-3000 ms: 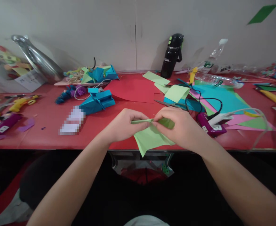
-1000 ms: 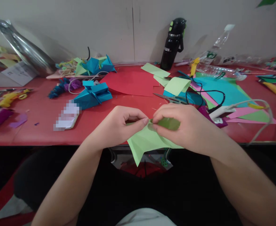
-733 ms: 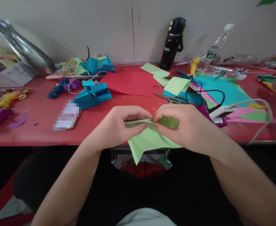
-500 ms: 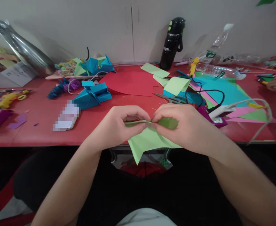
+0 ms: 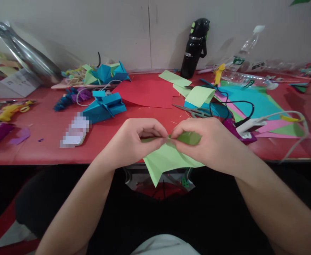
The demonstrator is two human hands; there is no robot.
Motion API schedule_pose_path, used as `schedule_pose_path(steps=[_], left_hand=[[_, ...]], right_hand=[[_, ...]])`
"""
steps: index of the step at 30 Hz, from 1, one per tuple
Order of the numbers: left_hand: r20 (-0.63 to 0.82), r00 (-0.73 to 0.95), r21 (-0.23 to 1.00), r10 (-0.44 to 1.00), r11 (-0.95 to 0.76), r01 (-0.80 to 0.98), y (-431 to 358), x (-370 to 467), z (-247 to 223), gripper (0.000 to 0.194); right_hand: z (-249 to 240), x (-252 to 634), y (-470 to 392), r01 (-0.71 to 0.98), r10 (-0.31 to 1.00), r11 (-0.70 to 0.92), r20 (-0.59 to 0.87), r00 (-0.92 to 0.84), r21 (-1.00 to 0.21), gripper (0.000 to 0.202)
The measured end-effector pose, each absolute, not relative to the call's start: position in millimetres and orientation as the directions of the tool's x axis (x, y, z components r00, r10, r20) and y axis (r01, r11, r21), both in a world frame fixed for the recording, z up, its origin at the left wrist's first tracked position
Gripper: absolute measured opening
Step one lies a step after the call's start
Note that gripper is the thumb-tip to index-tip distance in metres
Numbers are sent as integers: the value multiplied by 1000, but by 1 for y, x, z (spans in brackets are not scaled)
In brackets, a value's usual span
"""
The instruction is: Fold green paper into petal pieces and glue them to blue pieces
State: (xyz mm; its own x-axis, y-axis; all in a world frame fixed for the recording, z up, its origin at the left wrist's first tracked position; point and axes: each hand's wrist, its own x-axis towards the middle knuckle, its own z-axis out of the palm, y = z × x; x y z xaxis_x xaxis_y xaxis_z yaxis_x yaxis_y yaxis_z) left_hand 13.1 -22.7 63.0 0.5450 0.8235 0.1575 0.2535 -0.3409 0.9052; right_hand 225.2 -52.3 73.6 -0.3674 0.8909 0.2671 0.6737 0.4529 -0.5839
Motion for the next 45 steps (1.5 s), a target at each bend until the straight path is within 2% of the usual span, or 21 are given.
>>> schedule_pose_path(steps=[9, 15, 27, 38, 45], left_hand=[[134, 527, 910, 839, -315, 269, -23, 13, 63, 7], [146, 498, 914, 855, -309, 262, -22, 11, 63, 13], [124, 535, 919, 836, -300, 256, -21, 10, 64, 11], [152, 512, 912, 845, -319, 257, -21, 10, 62, 8], [140, 520, 918, 842, -307, 251, -20, 11, 61, 8]], right_hand=[[76, 225, -53, 673, 889, 457, 267, -372, -581, 8], [75, 225, -54, 651, 866, 500, 328, -377, -571, 11], [71, 224, -52, 635, 826, 564, 376, -420, -528, 14], [73, 222, -53, 685, 853, 521, 335, -400, -510, 10], [70, 219, -52, 654, 857, 515, 333, -393, -554, 6]])
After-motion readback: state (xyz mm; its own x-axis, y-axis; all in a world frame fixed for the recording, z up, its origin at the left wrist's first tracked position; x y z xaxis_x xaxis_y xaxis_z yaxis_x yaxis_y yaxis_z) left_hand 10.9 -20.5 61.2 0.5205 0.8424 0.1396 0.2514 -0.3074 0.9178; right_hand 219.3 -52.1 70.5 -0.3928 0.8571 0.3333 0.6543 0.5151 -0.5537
